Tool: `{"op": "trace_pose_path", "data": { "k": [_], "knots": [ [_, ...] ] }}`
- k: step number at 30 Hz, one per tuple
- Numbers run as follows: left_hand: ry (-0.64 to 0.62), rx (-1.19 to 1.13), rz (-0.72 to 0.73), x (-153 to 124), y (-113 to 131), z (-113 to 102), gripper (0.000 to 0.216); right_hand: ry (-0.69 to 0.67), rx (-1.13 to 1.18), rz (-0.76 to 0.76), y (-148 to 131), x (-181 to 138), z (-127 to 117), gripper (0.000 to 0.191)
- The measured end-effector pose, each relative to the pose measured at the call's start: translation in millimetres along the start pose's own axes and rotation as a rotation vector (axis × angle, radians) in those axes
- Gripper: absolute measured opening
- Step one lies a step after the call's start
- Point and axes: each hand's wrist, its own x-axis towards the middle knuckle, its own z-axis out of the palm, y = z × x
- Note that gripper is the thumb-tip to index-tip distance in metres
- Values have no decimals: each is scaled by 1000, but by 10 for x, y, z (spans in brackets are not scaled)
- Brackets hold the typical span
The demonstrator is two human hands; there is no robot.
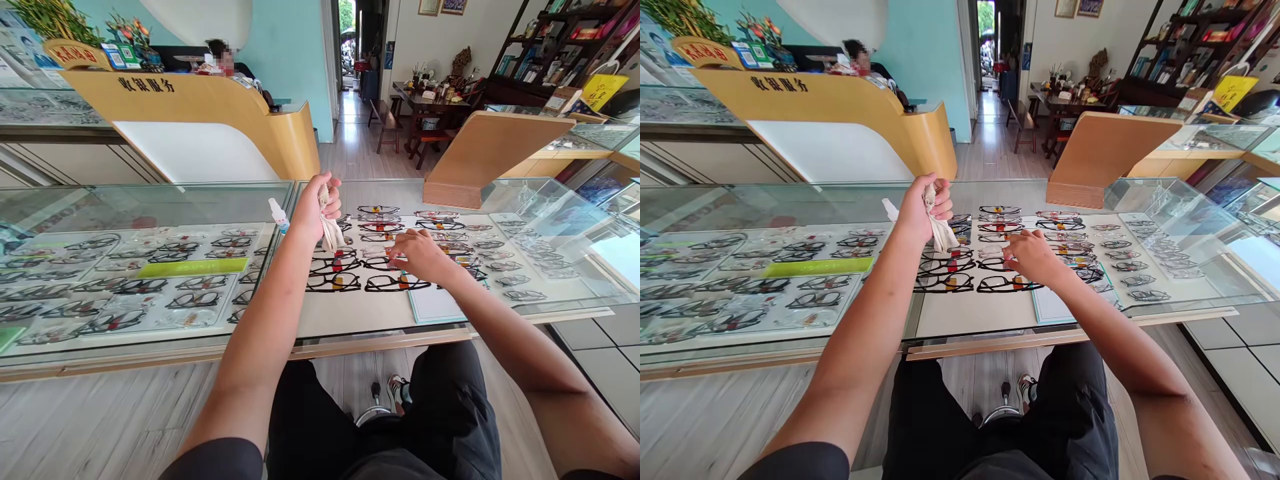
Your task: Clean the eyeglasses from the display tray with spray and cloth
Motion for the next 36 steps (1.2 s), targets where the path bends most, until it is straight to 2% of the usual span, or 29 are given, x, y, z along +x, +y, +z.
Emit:
{"op": "trace_pose_path", "data": {
  "k": [6,10,14,18,22,26,31,36],
  "knots": [
    [39,41,-26,-19,11,24,31,-5,-20,1,-6,31,-12,11],
    [46,43,-27,-26,22,25,31,14,3,-32,-62,-113,-110,16],
    [52,48,-33,-25,20,25,30,-87,57,-71,-173,-285,-182,7],
    [48,45,-38,-20,4,19,31,-111,16,-47,-227,-318,-151,8],
    [18,37,-28,-13,-12,2,31,-62,31,-56,-171,-249,-132,9],
    [17,34,-33,-15,-12,5,31,-18,-93,-4,-132,-94,-140,14],
    [39,32,-49,-46,26,45,31,-65,-187,56,-198,84,-118,15],
    [-9,16,-34,-73,44,72,31,-143,-198,59,-272,151,-109,16]
  ]
}}
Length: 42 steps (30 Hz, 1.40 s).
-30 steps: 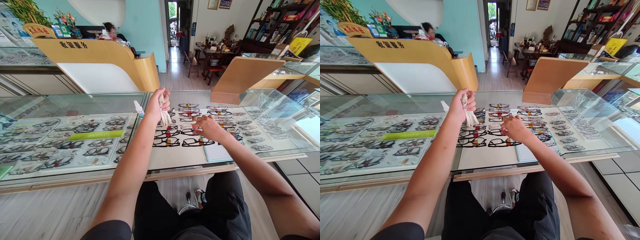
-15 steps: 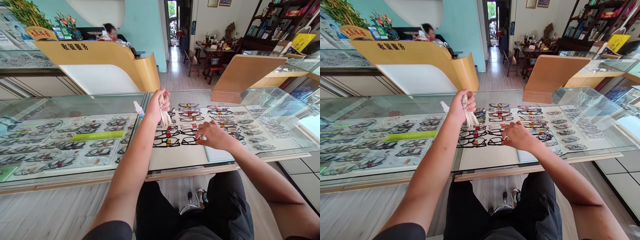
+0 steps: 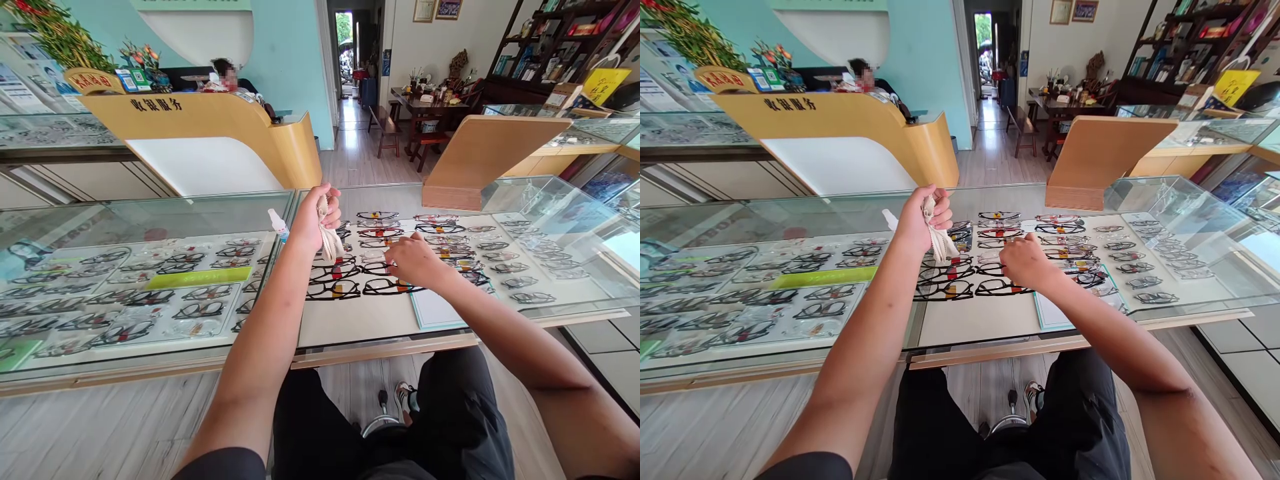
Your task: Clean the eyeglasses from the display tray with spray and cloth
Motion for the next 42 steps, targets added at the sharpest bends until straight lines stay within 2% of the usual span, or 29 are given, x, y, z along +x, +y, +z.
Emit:
{"op": "trace_pose_path", "data": {
  "k": [4,7,12,15,17,21,25,32,35,38,42],
  "knots": [
    [3,12,-7,-23,25,19,30,-13,88,-19,88,-48,-88,11],
    [40,25,-12,-38,44,46,29,71,264,-38,229,-159,-278,8],
    [152,87,96,-47,-19,114,31,402,742,38,306,-200,-623,21],
    [141,162,126,-72,-97,149,31,574,956,-109,214,-43,-625,15],
    [130,269,153,-104,-143,165,27,671,917,-207,143,77,-544,14],
    [151,545,272,-180,-200,194,28,807,698,-178,75,204,-337,27],
    [73,625,342,-215,-223,211,36,890,607,-245,110,190,-212,34],
    [30,635,287,-174,-266,167,48,848,594,-296,159,215,-137,43],
    [28,658,268,-179,-260,178,53,894,557,-371,173,270,-93,47],
    [24,693,257,-185,-258,202,46,936,543,-434,180,314,-59,50],
    [60,692,254,-164,-294,201,31,925,638,-417,176,325,-58,50]
  ]
}}
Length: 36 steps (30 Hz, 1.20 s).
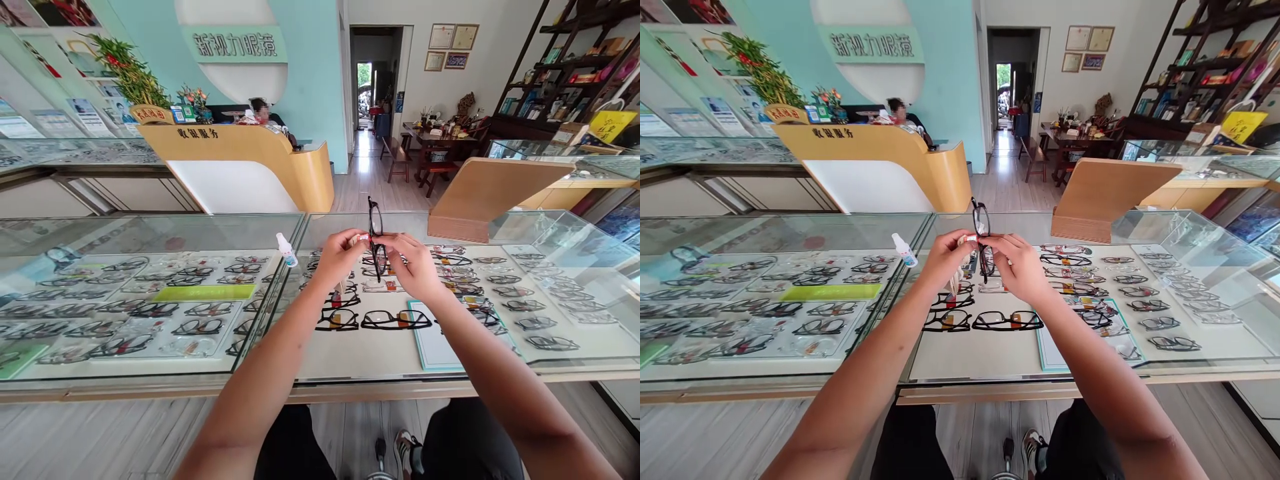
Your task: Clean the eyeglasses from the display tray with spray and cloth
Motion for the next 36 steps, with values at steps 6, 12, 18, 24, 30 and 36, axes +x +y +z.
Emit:
{"op": "trace_pose_path", "data": {
  "k": [6,12,18,24,30,36],
  "knots": [
    [11,17,61,12,-58,3,30,38,208,149,-38,-1,27,33],
    [59,86,94,-22,-36,24,34,219,674,588,30,14,113,27],
    [-9,169,137,-32,-58,34,34,125,853,764,105,38,104,37],
    [262,487,401,20,-93,-142,27,88,935,803,109,67,-2,29],
    [509,737,533,34,-141,-253,20,-15,958,835,155,25,20,28],
    [623,684,498,23,-135,-217,23,-34,987,782,97,28,24,27]
  ]
}}
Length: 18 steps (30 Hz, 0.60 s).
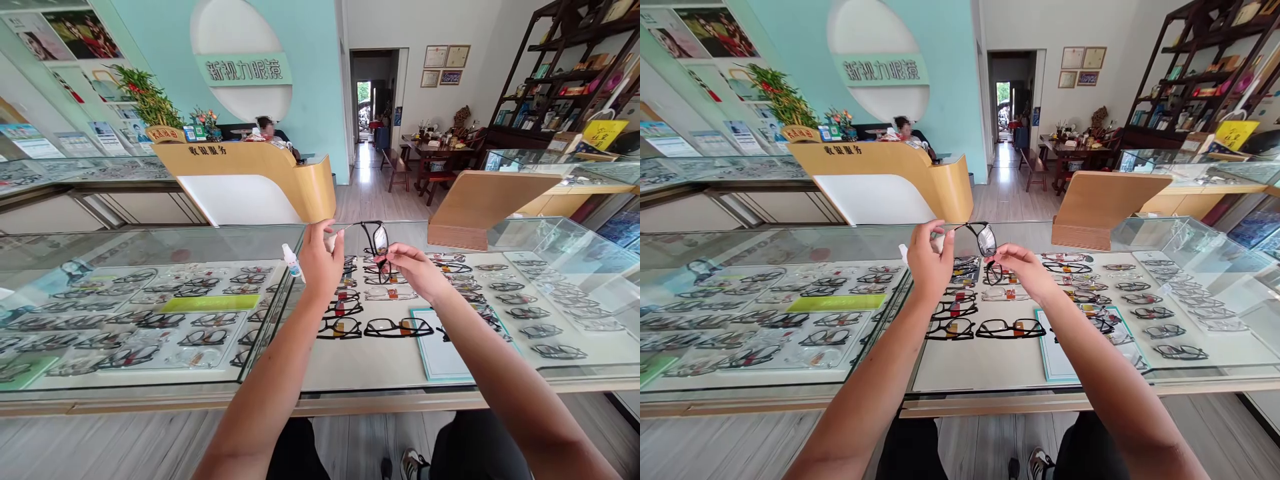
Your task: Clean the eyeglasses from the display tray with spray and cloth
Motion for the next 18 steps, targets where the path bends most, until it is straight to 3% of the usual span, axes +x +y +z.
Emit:
{"op": "trace_pose_path", "data": {
  "k": [5,9,13,18],
  "knots": [
    [-44,-94,31,-2,70,-22,18,11,139,-33,-87,-11,22,29],
    [-307,-159,197,-64,141,-18,27,-7,207,-64,-110,-15,13,31],
    [-525,-80,285,-140,156,26,46,-17,181,-84,-88,-15,3,28],
    [-508,25,222,-153,118,62,55,-68,174,-60,-83,-35,22,26]
  ]
}}
